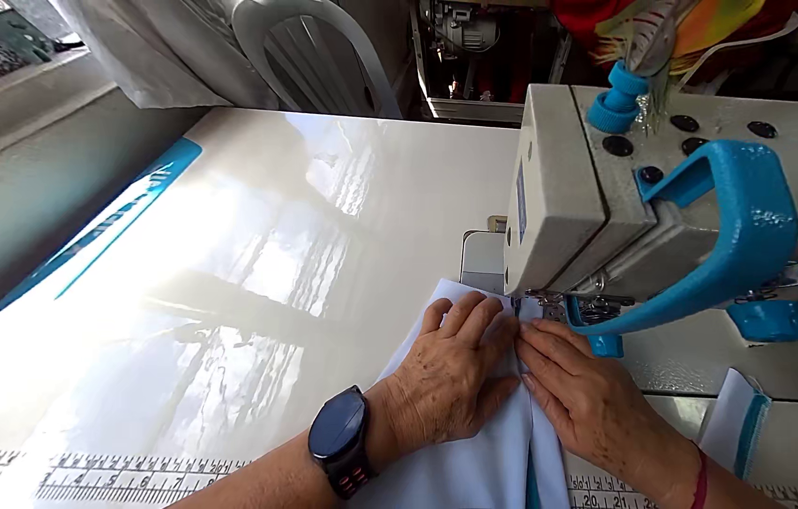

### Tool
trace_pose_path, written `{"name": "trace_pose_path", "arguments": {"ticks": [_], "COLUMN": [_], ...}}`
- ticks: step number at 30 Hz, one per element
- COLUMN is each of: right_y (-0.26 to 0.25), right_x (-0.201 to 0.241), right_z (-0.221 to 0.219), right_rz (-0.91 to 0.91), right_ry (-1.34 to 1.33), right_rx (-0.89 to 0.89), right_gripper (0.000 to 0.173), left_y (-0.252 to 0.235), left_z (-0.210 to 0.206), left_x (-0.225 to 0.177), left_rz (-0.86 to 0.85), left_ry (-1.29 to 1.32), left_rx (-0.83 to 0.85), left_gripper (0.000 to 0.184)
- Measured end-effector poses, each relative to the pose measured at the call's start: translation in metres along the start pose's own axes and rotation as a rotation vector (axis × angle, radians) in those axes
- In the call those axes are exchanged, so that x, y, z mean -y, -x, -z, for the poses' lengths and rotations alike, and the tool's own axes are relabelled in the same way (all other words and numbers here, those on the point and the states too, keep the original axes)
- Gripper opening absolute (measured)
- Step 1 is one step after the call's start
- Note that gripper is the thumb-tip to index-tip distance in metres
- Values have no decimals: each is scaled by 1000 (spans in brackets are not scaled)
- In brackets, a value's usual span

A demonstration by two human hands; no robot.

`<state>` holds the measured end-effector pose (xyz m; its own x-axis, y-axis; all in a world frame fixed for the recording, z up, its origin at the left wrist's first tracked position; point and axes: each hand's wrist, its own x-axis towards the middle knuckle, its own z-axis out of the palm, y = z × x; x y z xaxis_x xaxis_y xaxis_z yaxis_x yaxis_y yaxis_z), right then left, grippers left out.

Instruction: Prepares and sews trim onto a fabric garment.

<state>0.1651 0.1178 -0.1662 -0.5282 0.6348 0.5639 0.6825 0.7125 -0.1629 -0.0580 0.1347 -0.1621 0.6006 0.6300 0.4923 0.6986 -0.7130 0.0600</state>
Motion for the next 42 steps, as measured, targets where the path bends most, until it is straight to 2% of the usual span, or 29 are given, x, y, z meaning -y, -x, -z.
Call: {"name": "trace_pose_path", "arguments": {"ticks": [5, 15, 17, 19, 21, 24, 27, 28, 30, 32, 34, 37, 40, 42], "right_y": [-1, -3, 0, 7, 18, 35, 43, 44, 48, 53, 59, 64, 63, 63], "right_x": [1, -1, 4, 14, 24, 38, 61, 70, 87, 96, 100, 99, 98, 99], "right_z": [-1, -1, 9, 20, 27, 22, 15, 15, 16, 16, 16, 16, 18, 20], "right_rz": [-21, -41, -41, -51, -28, 21, -17, -54, -133, -189, -209, -157, -67, -43], "right_ry": [21, 64, 90, 120, 127, 86, 122, 138, 135, 123, 102, 49, 31, 59], "right_rx": [0, 35, 76, 115, 120, 84, 78, 87, 119, 123, 104, 81, 68, 61], "right_gripper": [38, 41, 44, 50, 53, 46, 55, 60, 67, 68, 69, 66, 61, 62], "left_y": [-3, -14, 3, 36, 60, 65, 46, 43, 49, 65, 79, 77, 44, 21], "left_z": [0, -4, 4, 16, 28, 27, 29, 30, 32, 38, 44, 52, 52, 50], "left_x": [3, 26, 4, -32, -47, -10, 48, 58, 51, 26, 11, -4, -41, -63], "left_rz": [-3, -138, -31, 105, 124, -78, -266, -283, -254, -214, -182, -62, 211, 411], "left_ry": [5, 68, -11, -92, -108, -8, 110, 108, 65, 26, 37, 170, 257, 269], "left_rx": [12, 5, 37, 126, 200, 176, 225, 233, 231, 253, 264, 177, -4, 36], "left_gripper": [52, 46, 56, 78, 89, 96, 103, 106, 109, 103, 89, 54, 25, 20]}}
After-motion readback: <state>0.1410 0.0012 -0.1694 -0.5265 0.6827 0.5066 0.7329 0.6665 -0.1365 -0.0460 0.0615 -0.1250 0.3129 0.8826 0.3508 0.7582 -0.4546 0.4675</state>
